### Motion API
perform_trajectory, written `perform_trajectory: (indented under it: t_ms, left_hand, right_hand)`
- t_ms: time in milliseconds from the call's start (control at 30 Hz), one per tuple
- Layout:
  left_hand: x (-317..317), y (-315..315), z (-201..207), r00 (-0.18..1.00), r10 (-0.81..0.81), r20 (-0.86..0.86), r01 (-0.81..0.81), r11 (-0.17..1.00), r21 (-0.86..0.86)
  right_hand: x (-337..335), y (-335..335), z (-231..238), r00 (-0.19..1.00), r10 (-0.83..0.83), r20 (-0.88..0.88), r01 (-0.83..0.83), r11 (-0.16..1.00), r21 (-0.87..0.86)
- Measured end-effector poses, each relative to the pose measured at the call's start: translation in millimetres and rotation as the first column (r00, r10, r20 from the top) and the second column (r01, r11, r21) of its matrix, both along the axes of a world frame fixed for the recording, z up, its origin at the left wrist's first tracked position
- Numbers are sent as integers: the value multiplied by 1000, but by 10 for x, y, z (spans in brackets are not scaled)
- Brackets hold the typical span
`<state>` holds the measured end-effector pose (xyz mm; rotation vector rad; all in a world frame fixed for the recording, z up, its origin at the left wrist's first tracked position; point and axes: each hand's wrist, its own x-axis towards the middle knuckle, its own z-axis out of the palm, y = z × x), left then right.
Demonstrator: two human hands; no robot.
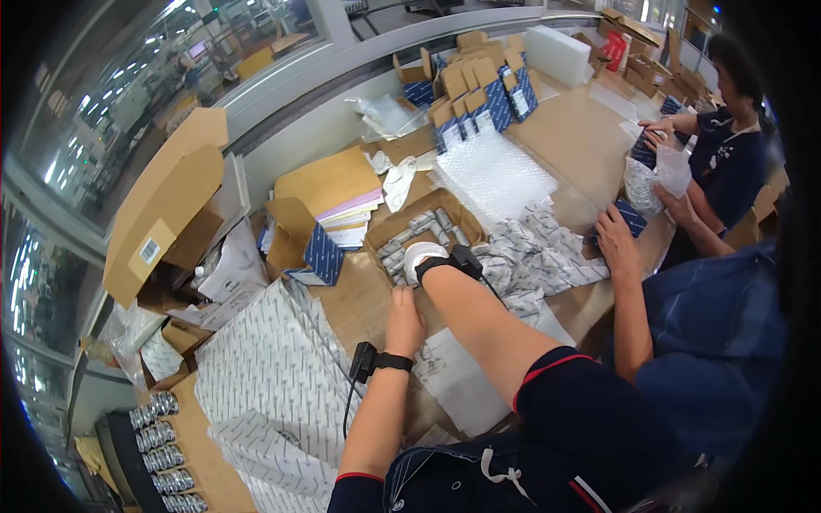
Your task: Wrapping metal pistons in protective paper and placing them in boxes.
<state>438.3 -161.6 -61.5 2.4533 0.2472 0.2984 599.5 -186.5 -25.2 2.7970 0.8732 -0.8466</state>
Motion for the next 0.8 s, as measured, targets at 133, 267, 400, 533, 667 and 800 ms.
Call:
perform_trajectory:
  t_ms: [133, 267, 400, 533, 667, 800]
  left_hand:
    - [-6, 17, -74, 999, -2, 33, 0, 998, 68]
    - [47, -3, -70, 998, -22, 56, 16, 994, 106]
    - [10, 46, -57, 998, 6, 57, -11, 996, 93]
    - [36, 46, -52, 997, 28, 72, -35, 995, 98]
    - [30, -47, 26, 996, 60, 67, -76, 961, 267]
    - [-37, -503, 420, 981, 92, 169, -152, 908, 390]
  right_hand:
    - [10, -99, -48, 1000, -14, 9, 12, 992, 128]
    - [180, -355, -51, 904, 83, 419, -308, 806, 506]
    - [53, -1065, 724, 925, -94, -369, 380, 294, 877]
    - [-55, -1518, 676, 900, -332, -284, 404, 383, 831]
    - [-212, -1553, -64, 871, -118, 477, -234, 754, 614]
    - [-199, -1554, -17, 901, -264, 343, -71, 691, 719]
